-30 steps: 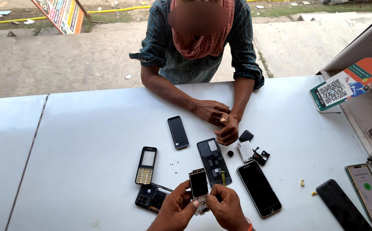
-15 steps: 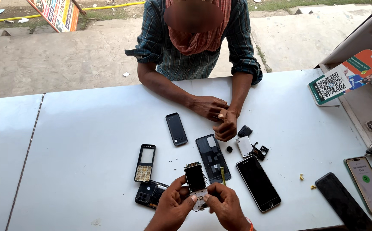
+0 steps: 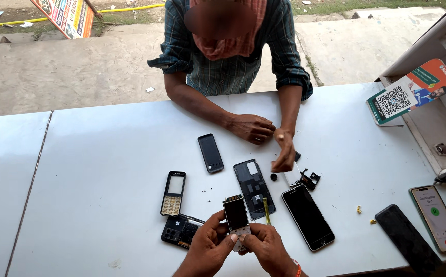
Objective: The person disassembles a flip phone, removes the battery and internal components, and inspects the motherboard and keypad assembly. They handle several other disassembled phones and parts on the table while conversing with a customer.
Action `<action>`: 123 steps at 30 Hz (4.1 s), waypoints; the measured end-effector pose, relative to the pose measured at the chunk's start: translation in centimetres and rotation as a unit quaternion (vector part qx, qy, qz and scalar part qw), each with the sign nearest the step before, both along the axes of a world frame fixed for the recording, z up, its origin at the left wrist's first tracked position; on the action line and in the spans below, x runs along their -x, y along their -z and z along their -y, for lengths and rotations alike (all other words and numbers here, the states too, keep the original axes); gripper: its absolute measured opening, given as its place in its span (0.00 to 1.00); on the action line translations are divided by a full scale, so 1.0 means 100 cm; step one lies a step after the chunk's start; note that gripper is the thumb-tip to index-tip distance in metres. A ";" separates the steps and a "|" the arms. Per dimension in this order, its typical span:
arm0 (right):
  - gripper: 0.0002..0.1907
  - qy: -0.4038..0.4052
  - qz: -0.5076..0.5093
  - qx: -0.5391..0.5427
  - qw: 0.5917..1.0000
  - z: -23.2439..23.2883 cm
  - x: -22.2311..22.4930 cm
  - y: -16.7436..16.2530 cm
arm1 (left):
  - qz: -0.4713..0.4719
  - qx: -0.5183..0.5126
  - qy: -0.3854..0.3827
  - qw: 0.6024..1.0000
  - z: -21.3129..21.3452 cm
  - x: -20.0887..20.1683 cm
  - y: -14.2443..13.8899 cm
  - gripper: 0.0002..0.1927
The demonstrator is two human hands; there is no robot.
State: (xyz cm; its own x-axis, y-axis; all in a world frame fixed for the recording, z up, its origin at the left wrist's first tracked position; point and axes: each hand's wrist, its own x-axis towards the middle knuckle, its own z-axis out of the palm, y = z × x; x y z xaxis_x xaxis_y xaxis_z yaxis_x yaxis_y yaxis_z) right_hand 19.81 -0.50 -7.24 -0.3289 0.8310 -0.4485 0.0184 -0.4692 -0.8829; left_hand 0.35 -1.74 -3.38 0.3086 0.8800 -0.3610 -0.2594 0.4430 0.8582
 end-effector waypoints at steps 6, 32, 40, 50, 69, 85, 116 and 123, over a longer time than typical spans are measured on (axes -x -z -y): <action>0.17 0.019 -0.004 0.031 0.999 0.001 0.000 -0.001 | -0.011 -0.013 0.007 1.000 0.001 -0.002 -0.002 0.30; 0.16 0.050 0.044 0.013 0.998 0.004 0.004 0.004 | -0.043 -0.008 0.031 0.999 0.003 -0.004 -0.003 0.28; 0.15 0.059 0.049 0.009 0.997 0.006 0.006 0.000 | -0.042 0.006 0.033 0.999 0.001 -0.004 -0.003 0.30; 0.16 0.041 -0.045 0.029 0.998 0.007 -0.002 -0.004 | 0.003 0.032 -0.013 0.999 -0.002 -0.005 0.001 0.32; 0.15 0.059 0.047 -0.026 0.997 0.004 -0.009 -0.013 | -0.026 0.061 -0.035 0.997 -0.005 -0.002 -0.009 0.34; 0.15 0.084 0.065 -0.020 0.994 0.006 0.000 -0.018 | -0.034 0.038 -0.089 0.995 -0.002 0.003 -0.001 0.33; 0.10 0.209 0.153 0.040 0.965 0.059 0.059 -0.025 | -0.048 0.080 -0.058 0.994 0.015 0.051 0.029 0.25; 0.10 0.151 0.139 0.040 0.978 0.046 0.020 -0.011 | -0.060 0.100 -0.101 0.988 0.014 0.012 0.038 0.32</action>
State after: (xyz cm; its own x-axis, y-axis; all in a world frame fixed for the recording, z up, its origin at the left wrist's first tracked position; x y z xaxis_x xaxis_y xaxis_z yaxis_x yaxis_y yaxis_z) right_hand 17.85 -5.12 -6.15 0.0706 0.8297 -0.5538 0.1026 -0.5583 -0.8233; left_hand -0.86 -3.16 -7.15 0.0782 0.8264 -0.5577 -0.2607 0.5569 0.7886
